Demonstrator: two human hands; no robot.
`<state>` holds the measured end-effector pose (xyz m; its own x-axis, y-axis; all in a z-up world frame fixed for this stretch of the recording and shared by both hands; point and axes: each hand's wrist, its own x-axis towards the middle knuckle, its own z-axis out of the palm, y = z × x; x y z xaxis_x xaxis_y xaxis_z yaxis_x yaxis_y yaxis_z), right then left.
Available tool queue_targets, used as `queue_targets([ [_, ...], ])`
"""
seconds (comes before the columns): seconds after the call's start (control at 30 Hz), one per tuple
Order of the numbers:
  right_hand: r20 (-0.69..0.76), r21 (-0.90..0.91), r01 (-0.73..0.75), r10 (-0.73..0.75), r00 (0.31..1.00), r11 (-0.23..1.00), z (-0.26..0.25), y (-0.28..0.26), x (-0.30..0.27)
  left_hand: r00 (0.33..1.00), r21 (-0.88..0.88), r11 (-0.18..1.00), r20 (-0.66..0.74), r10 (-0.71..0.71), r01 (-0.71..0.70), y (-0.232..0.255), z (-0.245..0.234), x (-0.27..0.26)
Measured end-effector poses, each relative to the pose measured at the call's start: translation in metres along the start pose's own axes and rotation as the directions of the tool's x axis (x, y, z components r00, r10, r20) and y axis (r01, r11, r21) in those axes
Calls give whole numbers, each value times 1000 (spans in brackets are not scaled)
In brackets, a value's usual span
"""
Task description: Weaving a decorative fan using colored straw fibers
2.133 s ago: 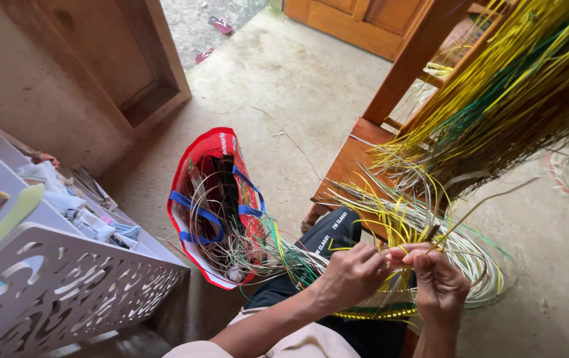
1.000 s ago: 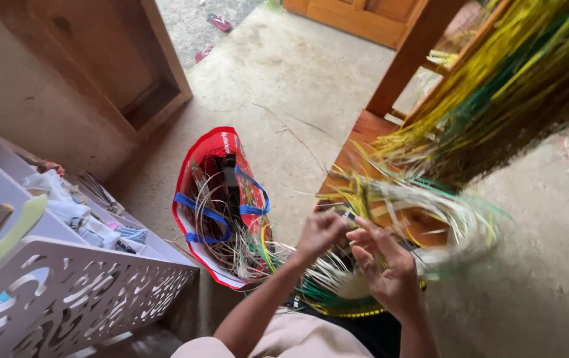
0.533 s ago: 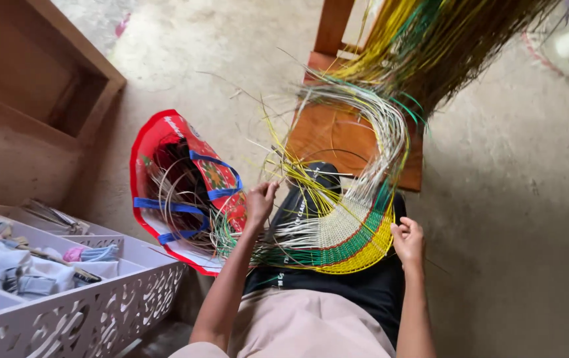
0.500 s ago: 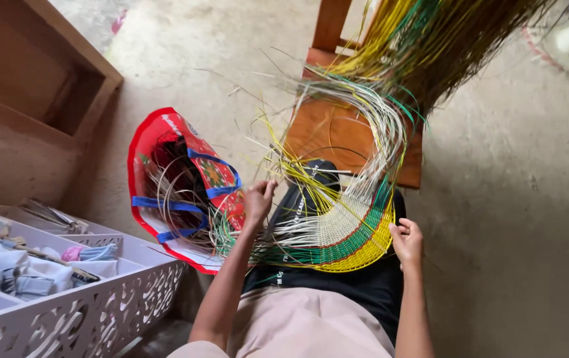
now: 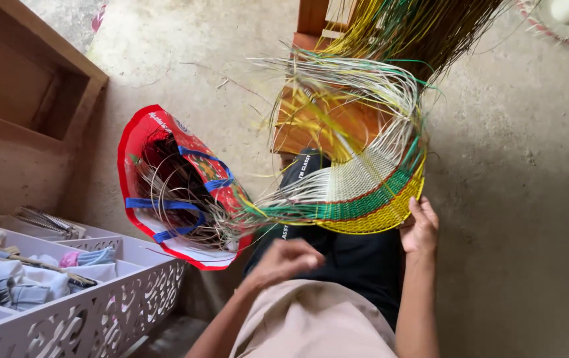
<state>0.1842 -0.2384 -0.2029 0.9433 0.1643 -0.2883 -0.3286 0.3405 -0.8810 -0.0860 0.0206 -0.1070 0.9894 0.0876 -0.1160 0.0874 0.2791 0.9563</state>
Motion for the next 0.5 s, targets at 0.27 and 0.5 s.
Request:
queue_targets([
  [0.27,75,-72,27,-21,997,997,31,-64,-54,911,-812,499,-93,402,-303,-1,14,94],
  [0.5,-257,-104,320,-336,906,942,-110,-175,-54,938,-846,437,-188,291,-305,75,-38,184],
])
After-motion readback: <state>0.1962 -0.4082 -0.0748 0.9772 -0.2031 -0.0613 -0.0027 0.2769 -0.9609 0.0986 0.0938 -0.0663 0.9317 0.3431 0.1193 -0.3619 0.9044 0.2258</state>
